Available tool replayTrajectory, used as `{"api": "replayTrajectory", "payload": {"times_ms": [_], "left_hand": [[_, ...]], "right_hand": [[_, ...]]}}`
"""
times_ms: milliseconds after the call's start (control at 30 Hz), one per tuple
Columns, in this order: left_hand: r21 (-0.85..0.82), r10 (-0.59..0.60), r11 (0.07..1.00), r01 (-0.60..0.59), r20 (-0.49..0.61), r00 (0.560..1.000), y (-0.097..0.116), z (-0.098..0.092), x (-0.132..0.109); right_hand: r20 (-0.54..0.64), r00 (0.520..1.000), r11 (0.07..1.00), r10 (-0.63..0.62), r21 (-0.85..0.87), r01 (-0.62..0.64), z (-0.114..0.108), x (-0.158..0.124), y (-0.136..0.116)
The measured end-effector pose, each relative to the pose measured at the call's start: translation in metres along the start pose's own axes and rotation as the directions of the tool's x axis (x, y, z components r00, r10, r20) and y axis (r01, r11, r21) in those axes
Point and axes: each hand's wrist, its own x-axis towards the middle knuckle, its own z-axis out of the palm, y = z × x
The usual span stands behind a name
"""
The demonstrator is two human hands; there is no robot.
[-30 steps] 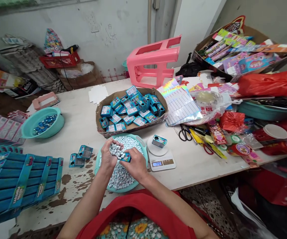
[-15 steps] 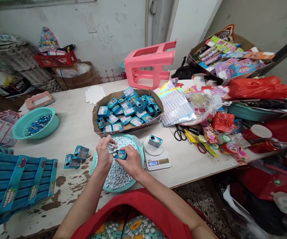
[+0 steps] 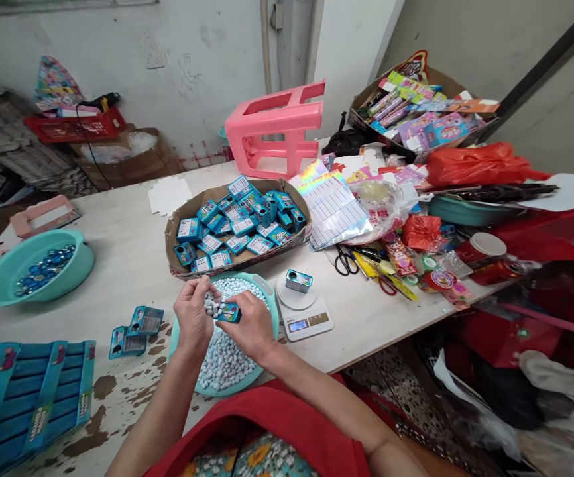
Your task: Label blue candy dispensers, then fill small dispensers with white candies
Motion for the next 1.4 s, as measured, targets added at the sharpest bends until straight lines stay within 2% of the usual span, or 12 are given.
{"api": "replayTrajectory", "payload": {"times_ms": [167,500,700,767,833,900,967,1067,1100,1167,1267,1400], "left_hand": [[0.063,-0.058,0.996,0.057,0.023,0.998,0.0,0.0,0.0],[0.013,-0.137,0.99,0.137,0.058,0.989,-0.009,0.004,0.005],[-0.223,-0.295,0.924,0.309,0.095,0.951,-0.001,-0.015,0.026],[-0.263,-0.45,0.862,0.433,-0.006,0.893,-0.008,-0.029,0.037],[-0.237,-0.632,0.764,0.6,-0.086,0.77,-0.022,-0.041,0.042],[-0.146,-0.734,0.675,0.723,-0.031,0.679,-0.037,-0.047,0.039],[0.025,-0.728,0.682,0.731,0.119,0.675,-0.047,-0.04,0.032],[0.374,-0.677,0.735,0.566,0.361,0.641,-0.055,-0.005,0.025],[0.49,-0.665,0.739,0.462,0.427,0.613,-0.058,0.012,0.025],[0.683,-0.611,0.719,0.125,0.537,0.581,-0.064,0.051,0.029],[0.753,-0.505,0.556,-0.352,0.642,0.577,-0.079,0.106,0.04],[0.706,-0.444,0.431,-0.562,0.708,0.549,-0.099,0.15,0.045]], "right_hand": [[0.045,0.999,1.0,0.014,-0.016,-0.013,0.003,0.001,0.002],[0.067,0.997,0.996,0.042,0.075,-0.047,0.005,-0.001,0.015],[0.047,0.997,0.978,0.068,0.194,-0.076,-0.006,-0.013,0.022],[0.024,0.997,0.968,0.072,0.239,-0.076,-0.017,-0.022,0.024],[0.0,0.995,0.96,0.095,0.265,-0.092,-0.03,-0.033,0.027],[-0.021,0.991,0.951,0.132,0.283,-0.121,-0.044,-0.045,0.031],[-0.049,0.982,0.941,0.18,0.299,-0.158,-0.059,-0.057,0.037],[-0.094,0.964,0.929,0.247,0.305,-0.208,-0.08,-0.074,0.051],[-0.109,0.957,0.926,0.267,0.302,-0.224,-0.087,-0.078,0.056],[-0.133,0.942,0.917,0.309,0.303,-0.258,-0.098,-0.086,0.066],[-0.171,0.911,0.897,0.374,0.315,-0.309,-0.113,-0.096,0.079],[-0.236,0.871,0.88,0.431,0.321,-0.349,-0.13,-0.106,0.092]]}}
